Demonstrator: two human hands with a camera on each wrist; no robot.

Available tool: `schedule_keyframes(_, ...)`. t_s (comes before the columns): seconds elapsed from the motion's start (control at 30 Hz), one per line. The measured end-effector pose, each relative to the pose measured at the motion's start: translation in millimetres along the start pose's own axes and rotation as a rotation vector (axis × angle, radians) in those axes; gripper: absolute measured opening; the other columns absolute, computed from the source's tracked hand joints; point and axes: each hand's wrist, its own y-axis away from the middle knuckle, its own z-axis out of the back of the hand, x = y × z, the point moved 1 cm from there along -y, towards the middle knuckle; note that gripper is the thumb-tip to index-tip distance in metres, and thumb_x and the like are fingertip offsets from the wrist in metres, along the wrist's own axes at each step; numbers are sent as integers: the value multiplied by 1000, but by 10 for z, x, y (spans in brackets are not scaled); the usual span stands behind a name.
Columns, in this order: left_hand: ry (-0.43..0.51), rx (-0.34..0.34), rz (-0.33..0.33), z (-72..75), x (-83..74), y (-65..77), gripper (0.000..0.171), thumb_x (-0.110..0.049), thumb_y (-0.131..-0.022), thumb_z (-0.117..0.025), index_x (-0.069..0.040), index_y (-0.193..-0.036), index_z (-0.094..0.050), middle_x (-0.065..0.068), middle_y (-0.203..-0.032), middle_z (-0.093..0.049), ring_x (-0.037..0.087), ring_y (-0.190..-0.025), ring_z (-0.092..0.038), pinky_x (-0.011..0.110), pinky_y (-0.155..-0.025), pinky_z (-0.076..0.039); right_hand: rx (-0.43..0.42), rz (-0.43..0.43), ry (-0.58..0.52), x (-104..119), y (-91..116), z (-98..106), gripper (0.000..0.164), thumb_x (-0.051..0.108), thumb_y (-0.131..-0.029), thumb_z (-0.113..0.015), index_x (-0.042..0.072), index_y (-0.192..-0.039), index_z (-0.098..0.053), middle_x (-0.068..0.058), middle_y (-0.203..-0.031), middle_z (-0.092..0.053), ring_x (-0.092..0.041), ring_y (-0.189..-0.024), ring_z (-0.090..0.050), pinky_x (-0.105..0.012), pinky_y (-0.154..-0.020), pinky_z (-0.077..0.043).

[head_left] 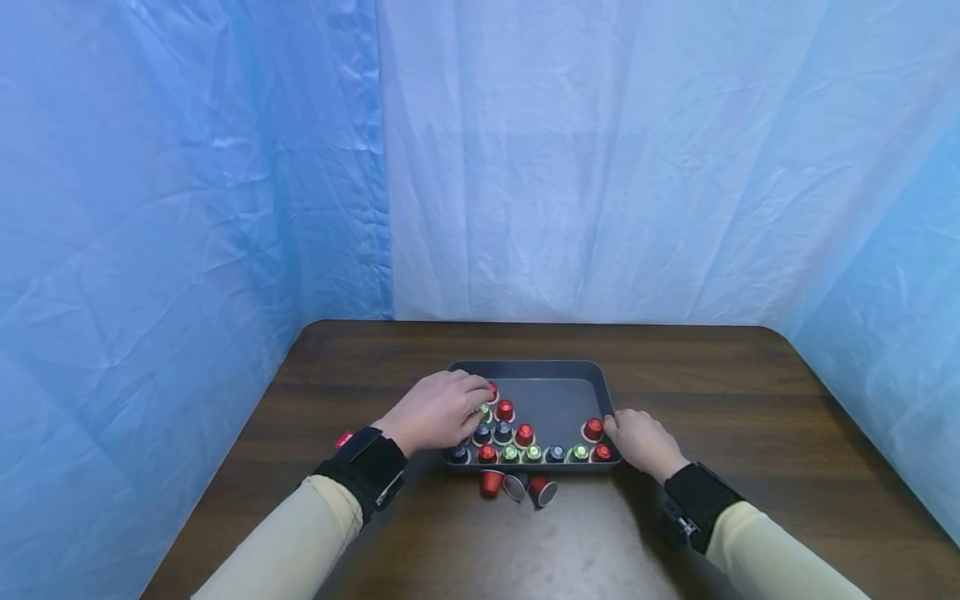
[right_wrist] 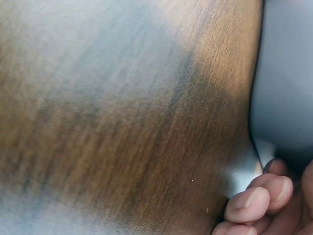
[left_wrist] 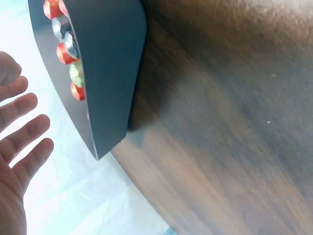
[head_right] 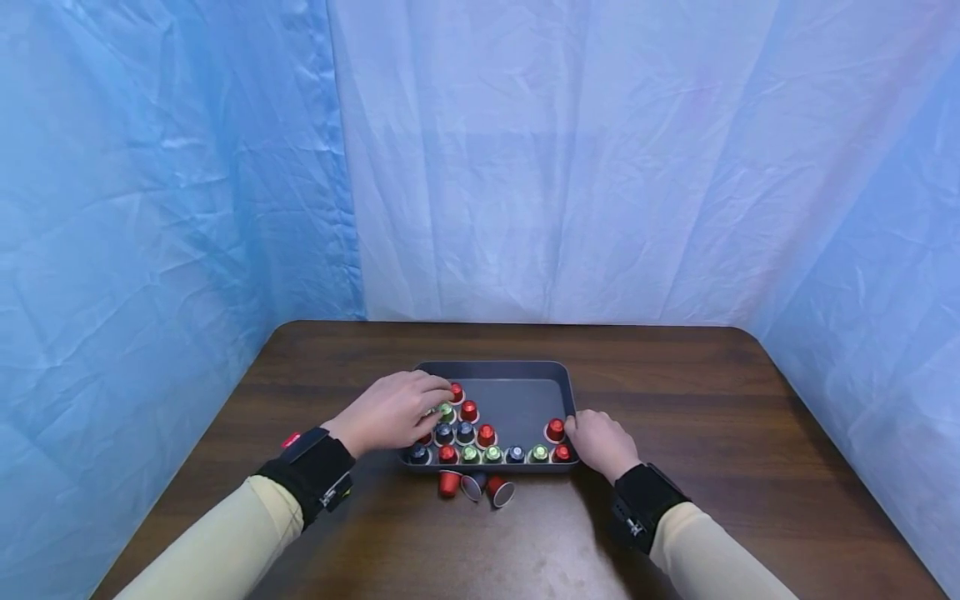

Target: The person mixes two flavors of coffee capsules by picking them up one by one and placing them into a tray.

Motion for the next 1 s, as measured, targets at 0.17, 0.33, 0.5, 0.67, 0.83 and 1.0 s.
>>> schedule_keyframes(0.17,-1,-27,-35,55,-91,63,40,-33,-93,-74,-18,-130,-70,1,-133,-67,19,-120,-62,39,-105,-49,-6,9,-4,0,11,11,40,28,-106,-49,-6,-114,-67,-9,-83,-61,-22,-71,-57,-34,-62,-47)
schedule_keyframes(0.33,-15,-41,-62,97,-182,139,44,-35,-92,-75,-19,-133,-69,0,-133,-67,18,-122,-61,39,-107,-48,-6,10,1,5,11,17,39,29,-106,-49,-5,-113,-68,-8,-83,-60,-22,-71,-56,-34,-62,-46)
schedule_keyframes(0.5,-26,-67,-103,128,-273,218,45,-36,-92,-76,-19,-133,-69,-1,-131,-69,18,-120,-61,39,-106,-48,-5,6,2,8,3,13,40,29,-106,-49,-6,-114,-67,-9,-84,-61,-22,-72,-57,-34,-63,-47)
schedule_keyframes(0.67,-33,-106,-149,129,-362,311,44,-37,-91,-76,-19,-131,-70,-2,-127,-70,16,-116,-62,37,-103,-50,-6,6,1,0,-3,9,40,29,-106,-49,-5,-114,-68,-9,-84,-61,-22,-72,-57,-34,-63,-47)
schedule_keyframes(0.83,-7,-120,-167,94,-417,393,42,-37,-91,-77,-20,-129,-71,-4,-125,-70,14,-114,-63,34,-103,-50,4,1,-5,5,3,18,40,29,-107,-49,-5,-113,-68,-9,-82,-60,-22,-71,-56,-34,-62,-47)
schedule_keyframes(1.0,37,-115,-176,58,-467,475,41,-37,-91,-78,-20,-128,-72,-6,-122,-71,12,-112,-63,32,-103,-50,5,1,-12,13,13,21,39,29,-106,-49,-5,-113,-67,-9,-82,-60,-22,-71,-56,-33,-61,-46)
